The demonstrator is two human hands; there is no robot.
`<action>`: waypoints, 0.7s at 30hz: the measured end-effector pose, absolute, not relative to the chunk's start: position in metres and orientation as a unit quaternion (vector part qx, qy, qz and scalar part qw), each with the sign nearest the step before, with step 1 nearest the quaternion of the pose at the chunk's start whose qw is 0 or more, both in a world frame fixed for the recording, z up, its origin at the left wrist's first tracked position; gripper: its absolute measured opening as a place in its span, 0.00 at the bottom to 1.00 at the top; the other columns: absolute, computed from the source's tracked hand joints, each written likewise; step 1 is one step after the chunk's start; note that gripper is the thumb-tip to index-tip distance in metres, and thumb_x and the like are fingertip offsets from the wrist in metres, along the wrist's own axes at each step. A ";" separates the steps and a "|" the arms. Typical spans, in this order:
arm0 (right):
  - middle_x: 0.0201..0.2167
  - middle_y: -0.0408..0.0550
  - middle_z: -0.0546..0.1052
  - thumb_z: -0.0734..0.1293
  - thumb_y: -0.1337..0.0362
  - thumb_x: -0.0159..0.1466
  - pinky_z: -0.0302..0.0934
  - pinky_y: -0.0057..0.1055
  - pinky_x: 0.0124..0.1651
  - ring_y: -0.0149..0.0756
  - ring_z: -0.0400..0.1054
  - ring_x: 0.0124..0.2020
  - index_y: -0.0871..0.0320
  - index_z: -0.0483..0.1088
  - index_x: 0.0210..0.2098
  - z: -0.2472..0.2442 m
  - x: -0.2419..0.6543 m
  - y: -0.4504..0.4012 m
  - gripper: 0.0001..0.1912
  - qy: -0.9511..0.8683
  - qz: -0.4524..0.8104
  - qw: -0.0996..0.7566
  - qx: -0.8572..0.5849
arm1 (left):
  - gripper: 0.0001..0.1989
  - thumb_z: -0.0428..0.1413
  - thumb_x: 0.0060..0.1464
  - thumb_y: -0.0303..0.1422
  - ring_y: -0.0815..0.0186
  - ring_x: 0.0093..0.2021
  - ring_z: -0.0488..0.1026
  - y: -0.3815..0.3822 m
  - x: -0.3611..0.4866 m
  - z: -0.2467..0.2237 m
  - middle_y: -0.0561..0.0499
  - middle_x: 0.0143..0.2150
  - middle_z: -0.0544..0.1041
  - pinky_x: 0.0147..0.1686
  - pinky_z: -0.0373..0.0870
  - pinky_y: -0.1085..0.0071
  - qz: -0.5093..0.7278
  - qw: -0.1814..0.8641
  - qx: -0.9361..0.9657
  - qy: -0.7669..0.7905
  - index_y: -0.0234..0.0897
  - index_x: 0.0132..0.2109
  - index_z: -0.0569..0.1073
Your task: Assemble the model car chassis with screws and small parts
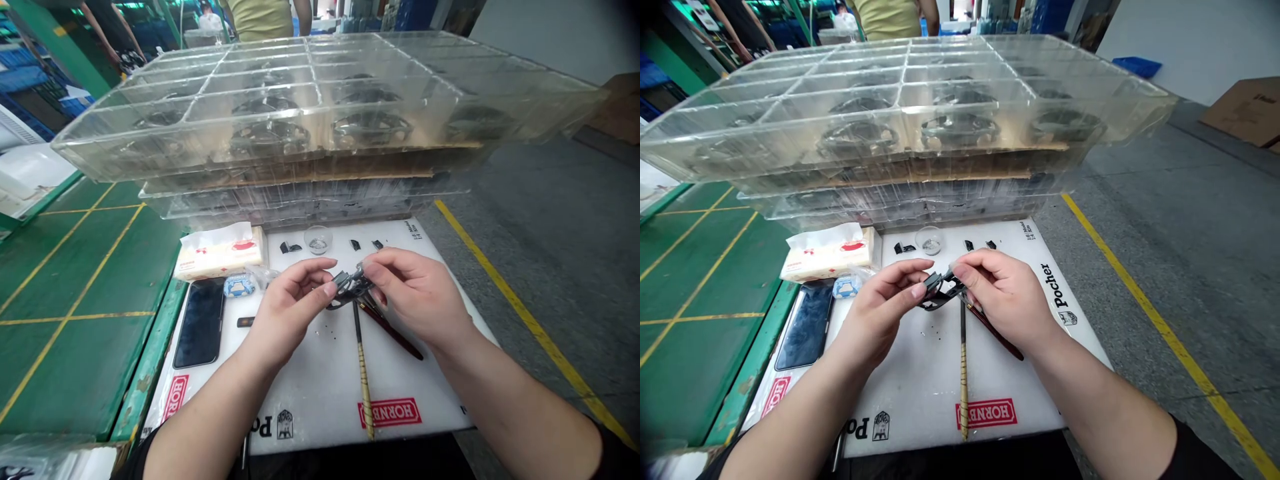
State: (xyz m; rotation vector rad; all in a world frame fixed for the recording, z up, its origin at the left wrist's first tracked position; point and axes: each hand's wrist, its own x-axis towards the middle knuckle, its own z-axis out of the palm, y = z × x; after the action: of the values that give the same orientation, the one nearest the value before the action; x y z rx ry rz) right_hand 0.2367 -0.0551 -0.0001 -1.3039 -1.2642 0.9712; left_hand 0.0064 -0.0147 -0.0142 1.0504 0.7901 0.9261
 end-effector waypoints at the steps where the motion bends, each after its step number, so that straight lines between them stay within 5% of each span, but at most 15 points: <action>1: 0.25 0.41 0.77 0.78 0.46 0.78 0.65 0.30 0.28 0.31 0.70 0.24 0.52 0.87 0.43 0.000 0.237 -0.055 0.16 -0.536 0.402 0.513 -0.536 | 0.20 0.80 0.61 0.41 0.66 0.43 0.81 -0.014 0.007 -0.014 0.50 0.44 0.85 0.48 0.78 0.69 0.409 0.714 0.447 0.351 0.43 0.58 0.90; 21: 0.24 0.41 0.76 0.77 0.44 0.79 0.64 0.29 0.29 0.31 0.69 0.24 0.52 0.88 0.44 -0.002 0.237 -0.053 0.19 -0.535 0.408 0.510 -0.536 | 0.17 0.80 0.59 0.37 0.68 0.36 0.81 -0.012 0.008 -0.010 0.50 0.38 0.85 0.42 0.77 0.72 0.375 0.776 0.388 0.327 0.38 0.52 0.91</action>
State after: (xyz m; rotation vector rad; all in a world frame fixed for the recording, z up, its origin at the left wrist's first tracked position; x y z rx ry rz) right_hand 0.2367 -0.0535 -0.0021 -1.2910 -1.2889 0.9829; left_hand 0.0076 -0.0120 -0.0099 0.8397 0.7086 0.8125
